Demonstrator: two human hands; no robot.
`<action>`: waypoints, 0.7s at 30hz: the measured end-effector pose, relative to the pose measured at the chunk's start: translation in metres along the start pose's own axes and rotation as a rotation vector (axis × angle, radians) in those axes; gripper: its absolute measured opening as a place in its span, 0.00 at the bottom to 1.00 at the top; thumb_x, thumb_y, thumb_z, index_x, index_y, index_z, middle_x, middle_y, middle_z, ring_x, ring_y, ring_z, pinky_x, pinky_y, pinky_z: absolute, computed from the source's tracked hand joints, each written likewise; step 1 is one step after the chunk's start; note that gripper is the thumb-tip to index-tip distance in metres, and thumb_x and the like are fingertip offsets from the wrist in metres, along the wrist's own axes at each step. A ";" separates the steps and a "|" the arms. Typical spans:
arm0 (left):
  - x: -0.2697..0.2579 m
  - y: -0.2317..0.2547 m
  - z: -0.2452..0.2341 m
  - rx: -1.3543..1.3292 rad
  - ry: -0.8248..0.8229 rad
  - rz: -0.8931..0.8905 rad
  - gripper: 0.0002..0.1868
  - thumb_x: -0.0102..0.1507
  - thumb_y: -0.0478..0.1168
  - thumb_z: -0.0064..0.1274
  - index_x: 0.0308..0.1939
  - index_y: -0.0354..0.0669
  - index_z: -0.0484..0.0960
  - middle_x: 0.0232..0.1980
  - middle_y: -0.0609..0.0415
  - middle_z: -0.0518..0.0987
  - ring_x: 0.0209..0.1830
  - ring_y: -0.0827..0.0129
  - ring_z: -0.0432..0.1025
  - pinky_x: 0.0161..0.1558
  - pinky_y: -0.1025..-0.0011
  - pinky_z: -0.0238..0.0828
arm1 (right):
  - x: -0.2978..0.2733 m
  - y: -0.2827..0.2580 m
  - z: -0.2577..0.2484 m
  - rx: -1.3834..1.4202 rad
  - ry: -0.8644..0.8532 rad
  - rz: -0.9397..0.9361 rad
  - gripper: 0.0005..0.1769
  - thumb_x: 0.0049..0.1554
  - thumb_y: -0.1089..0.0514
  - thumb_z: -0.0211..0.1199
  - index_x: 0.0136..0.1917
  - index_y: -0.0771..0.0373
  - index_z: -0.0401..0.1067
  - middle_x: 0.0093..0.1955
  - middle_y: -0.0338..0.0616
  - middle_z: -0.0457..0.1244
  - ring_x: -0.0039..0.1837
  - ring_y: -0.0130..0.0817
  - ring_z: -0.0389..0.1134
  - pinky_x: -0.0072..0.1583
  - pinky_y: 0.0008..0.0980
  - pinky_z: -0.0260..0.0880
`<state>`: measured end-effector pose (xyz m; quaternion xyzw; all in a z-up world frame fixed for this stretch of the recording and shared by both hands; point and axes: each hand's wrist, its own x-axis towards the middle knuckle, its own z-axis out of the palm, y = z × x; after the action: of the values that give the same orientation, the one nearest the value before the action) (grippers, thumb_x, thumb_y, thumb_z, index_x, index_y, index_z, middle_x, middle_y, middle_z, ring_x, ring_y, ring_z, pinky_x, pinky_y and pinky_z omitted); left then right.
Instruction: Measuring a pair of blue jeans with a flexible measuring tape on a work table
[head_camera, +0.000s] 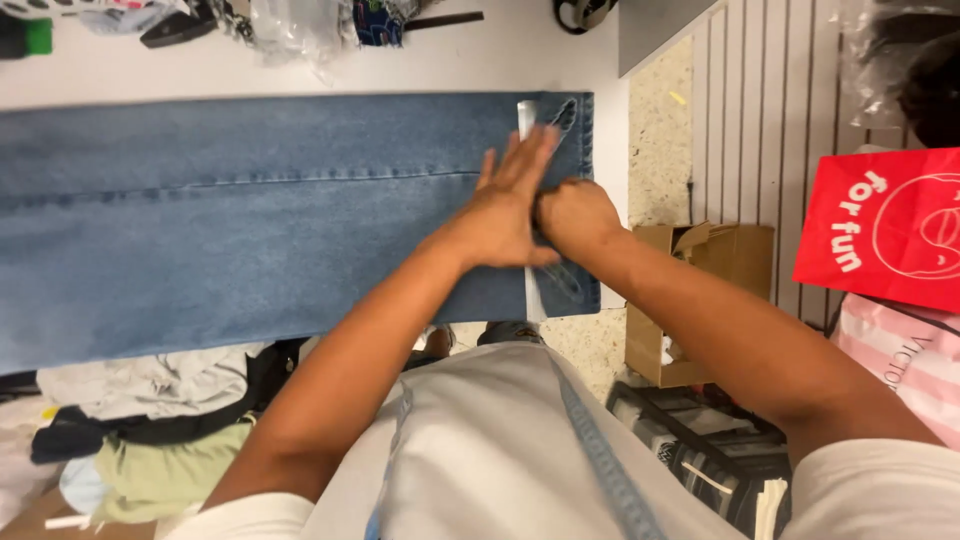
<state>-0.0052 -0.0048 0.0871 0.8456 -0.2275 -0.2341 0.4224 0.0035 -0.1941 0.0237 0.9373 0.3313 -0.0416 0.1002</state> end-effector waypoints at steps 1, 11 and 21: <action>-0.011 0.035 -0.013 0.041 0.027 0.154 0.81 0.41 0.56 0.81 0.83 0.46 0.36 0.85 0.35 0.44 0.84 0.33 0.37 0.80 0.38 0.23 | -0.002 0.000 0.000 0.015 -0.020 0.022 0.06 0.53 0.50 0.61 0.36 0.47 0.77 0.28 0.32 0.67 0.34 0.38 0.72 0.39 0.36 0.72; 0.056 -0.054 0.058 0.509 0.104 0.257 0.73 0.35 0.73 0.75 0.79 0.55 0.57 0.77 0.49 0.65 0.79 0.54 0.58 0.80 0.47 0.41 | -0.019 0.013 0.005 0.230 -0.170 0.180 0.12 0.55 0.41 0.66 0.40 0.46 0.83 0.36 0.38 0.72 0.43 0.48 0.76 0.47 0.46 0.79; 0.048 0.005 0.004 0.810 -0.324 -0.396 0.86 0.40 0.78 0.70 0.82 0.36 0.35 0.86 0.42 0.31 0.86 0.52 0.26 0.72 0.26 0.10 | 0.003 0.011 -0.049 0.350 -0.229 0.262 0.14 0.52 0.44 0.68 0.52 0.39 0.83 0.61 0.15 0.69 0.55 0.43 0.75 0.55 0.47 0.78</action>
<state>0.0288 -0.0379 0.0794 0.9219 -0.1978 -0.3312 -0.0349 0.0138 -0.1901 0.0731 0.9645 0.1810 -0.1910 -0.0223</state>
